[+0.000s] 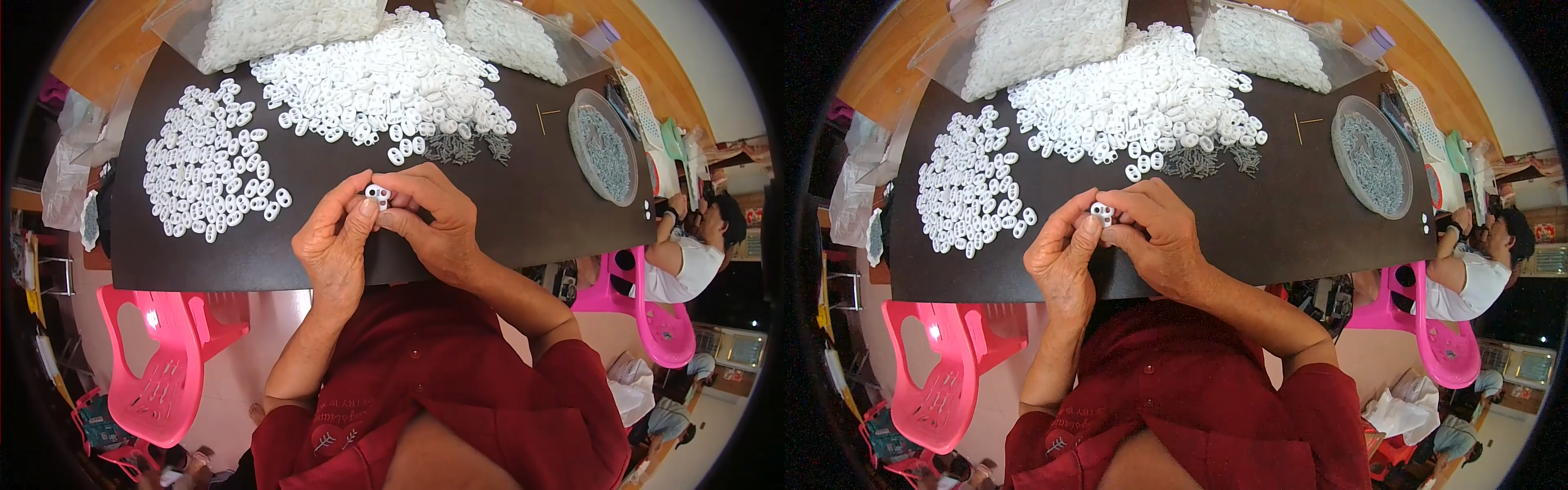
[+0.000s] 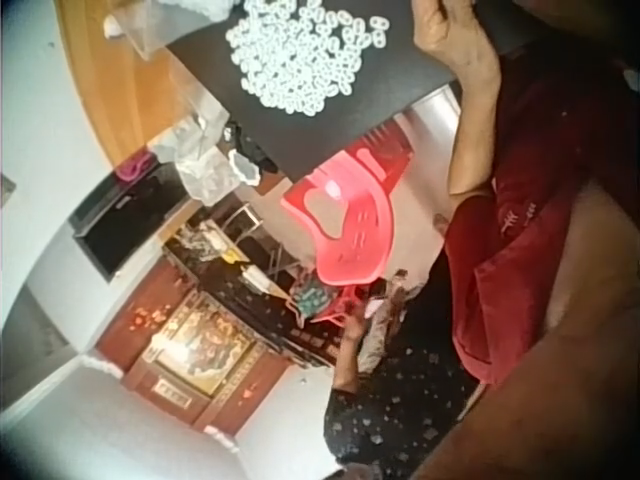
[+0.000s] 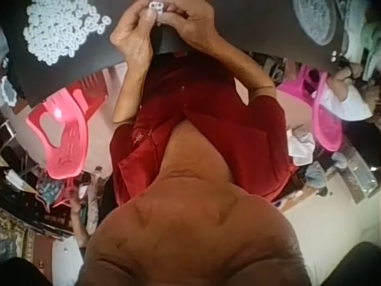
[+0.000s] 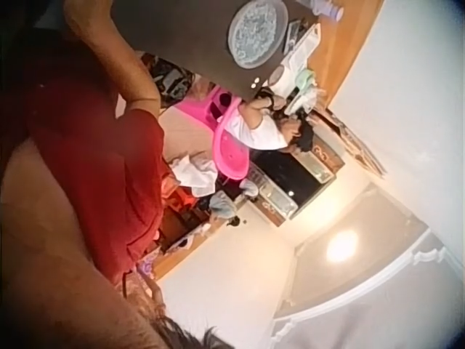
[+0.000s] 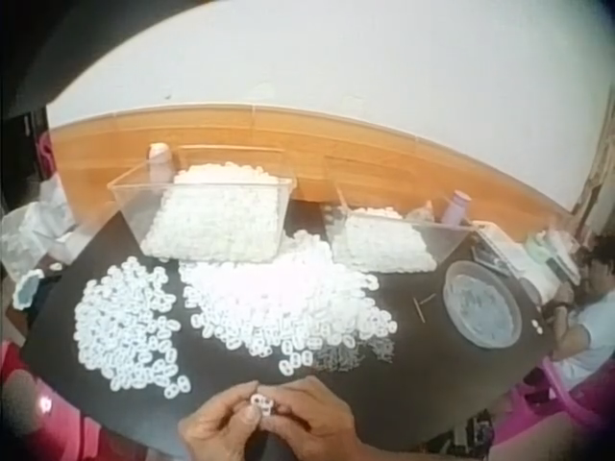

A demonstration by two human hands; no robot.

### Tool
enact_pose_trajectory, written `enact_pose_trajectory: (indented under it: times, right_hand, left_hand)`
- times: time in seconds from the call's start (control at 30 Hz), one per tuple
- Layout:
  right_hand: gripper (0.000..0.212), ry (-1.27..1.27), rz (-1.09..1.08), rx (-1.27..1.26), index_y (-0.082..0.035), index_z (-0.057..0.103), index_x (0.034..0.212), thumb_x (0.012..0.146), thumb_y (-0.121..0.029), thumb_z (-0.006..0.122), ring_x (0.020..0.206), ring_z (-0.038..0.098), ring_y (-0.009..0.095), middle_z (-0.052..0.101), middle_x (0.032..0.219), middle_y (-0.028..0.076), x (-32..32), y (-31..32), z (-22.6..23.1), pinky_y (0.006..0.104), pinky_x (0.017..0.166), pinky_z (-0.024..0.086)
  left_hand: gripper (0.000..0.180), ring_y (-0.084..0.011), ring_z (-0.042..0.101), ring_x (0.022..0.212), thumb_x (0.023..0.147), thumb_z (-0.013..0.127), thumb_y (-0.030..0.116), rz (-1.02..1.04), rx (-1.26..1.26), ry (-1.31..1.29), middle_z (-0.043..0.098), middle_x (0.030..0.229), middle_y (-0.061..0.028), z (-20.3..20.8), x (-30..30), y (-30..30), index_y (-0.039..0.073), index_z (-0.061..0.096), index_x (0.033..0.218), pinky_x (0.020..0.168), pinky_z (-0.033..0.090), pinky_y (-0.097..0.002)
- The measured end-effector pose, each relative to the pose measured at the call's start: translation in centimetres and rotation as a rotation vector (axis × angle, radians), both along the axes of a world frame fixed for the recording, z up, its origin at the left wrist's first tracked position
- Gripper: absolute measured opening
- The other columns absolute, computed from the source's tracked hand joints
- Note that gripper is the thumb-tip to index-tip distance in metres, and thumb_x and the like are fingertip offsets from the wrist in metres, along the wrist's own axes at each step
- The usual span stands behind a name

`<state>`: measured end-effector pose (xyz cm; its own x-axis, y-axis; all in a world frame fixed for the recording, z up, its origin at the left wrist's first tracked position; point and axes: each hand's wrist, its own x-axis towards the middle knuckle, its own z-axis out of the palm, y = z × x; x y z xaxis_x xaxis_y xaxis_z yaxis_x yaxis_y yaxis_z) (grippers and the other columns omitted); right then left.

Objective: Manually assembling small white plastic components by inserting tiny metal pins.

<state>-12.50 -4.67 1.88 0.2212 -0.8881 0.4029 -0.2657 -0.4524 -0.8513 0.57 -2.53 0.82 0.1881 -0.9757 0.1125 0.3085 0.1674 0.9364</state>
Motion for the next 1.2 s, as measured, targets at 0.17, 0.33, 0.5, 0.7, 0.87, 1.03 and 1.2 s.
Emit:
enact_pose_trajectory:
  times: [0.17, 0.33, 0.5, 0.7, 0.87, 1.03, 1.2]
  right_hand:
    - [0.036, 0.011, -0.008, -0.026, -0.003, 0.062, 0.109, 0.073, 0.005, 0.066, 0.072, 0.050, 0.009, 0.056, 0.090, 0.003, 0.2, 0.3, 0.1, 0.0218, 0.064, 0.043]
    - [0.034, -0.061, -0.045, -0.064, -0.004, 0.062, 0.104, 0.070, 0.000, 0.068, 0.071, 0.052, 0.017, 0.058, 0.083, 0.005, 0.7, 0.3, -0.3, 0.0275, 0.061, 0.044]
    - [0.033, -0.030, -0.045, -0.081, -0.004, 0.062, 0.102, 0.070, 0.000, 0.068, 0.071, 0.052, 0.018, 0.058, 0.081, 0.004, 0.8, 0.3, -0.2, 0.0286, 0.061, 0.044]
    - [0.031, -0.030, -0.064, -0.098, -0.004, 0.062, 0.101, 0.070, 0.000, 0.067, 0.071, 0.053, 0.019, 0.059, 0.082, 0.005, 0.9, 0.5, -0.4, 0.0294, 0.062, 0.044]
    - [0.029, -0.040, -0.070, -0.135, -0.003, 0.062, 0.100, 0.072, 0.000, 0.066, 0.072, 0.053, 0.020, 0.059, 0.081, 0.007, 1.1, 0.5, -0.3, 0.0301, 0.063, 0.044]
    - [0.033, -0.059, -0.033, -0.112, 0.001, 0.059, 0.110, 0.077, 0.004, 0.065, 0.073, 0.053, 0.012, 0.059, 0.088, 0.007, 1.2, 0.7, -0.6, 0.0235, 0.061, 0.045]
    - [0.032, -0.044, -0.017, -0.177, 0.002, 0.058, 0.110, 0.079, 0.003, 0.064, 0.072, 0.052, 0.013, 0.059, 0.088, 0.007, 1.1, 0.5, -0.4, 0.0237, 0.060, 0.045]
  left_hand:
    - [0.025, -0.0056, 0.051, 0.075, 0.087, 0.061, 0.004, 0.029, 0.006, 0.014, 0.057, 0.084, -0.0003, 0.0, -0.3, 0.2, -0.004, 0.060, 0.110, 0.068, 0.046, -0.0185]
    - [0.022, -0.0056, 0.052, 0.076, 0.087, 0.060, 0.004, 0.041, 0.015, 0.033, 0.060, 0.087, -0.0021, 0.1, -0.2, 0.3, -0.005, 0.061, 0.107, 0.069, 0.046, -0.0189]
    - [0.020, -0.0056, 0.052, 0.075, 0.087, 0.060, 0.003, 0.046, 0.016, 0.035, 0.060, 0.087, -0.0027, 0.0, -0.1, 0.4, -0.005, 0.062, 0.106, 0.068, 0.046, -0.0190]
    - [0.020, -0.0057, 0.051, 0.071, 0.087, 0.061, 0.004, 0.059, 0.012, 0.023, 0.058, 0.084, -0.0012, -0.4, 0.0, 0.4, -0.003, 0.063, 0.105, 0.064, 0.045, -0.0190]
    - [0.019, -0.0061, 0.052, 0.072, 0.087, 0.061, 0.005, 0.108, -0.037, -0.067, 0.058, 0.084, -0.0016, -0.2, -0.3, 0.5, -0.003, 0.063, 0.103, 0.063, 0.045, -0.0187]
    - [0.018, -0.0070, 0.054, 0.075, 0.087, 0.061, 0.006, 0.135, -0.039, 0.022, 0.062, 0.090, -0.0045, 0.0, -0.5, 0.4, -0.003, 0.063, 0.102, 0.065, 0.047, -0.0196]
    - [0.018, -0.0076, 0.056, 0.076, 0.088, 0.061, 0.007, 0.138, -0.054, 0.035, 0.063, 0.093, -0.0061, 0.1, -0.6, 0.4, -0.004, 0.062, 0.102, 0.066, 0.047, -0.0196]
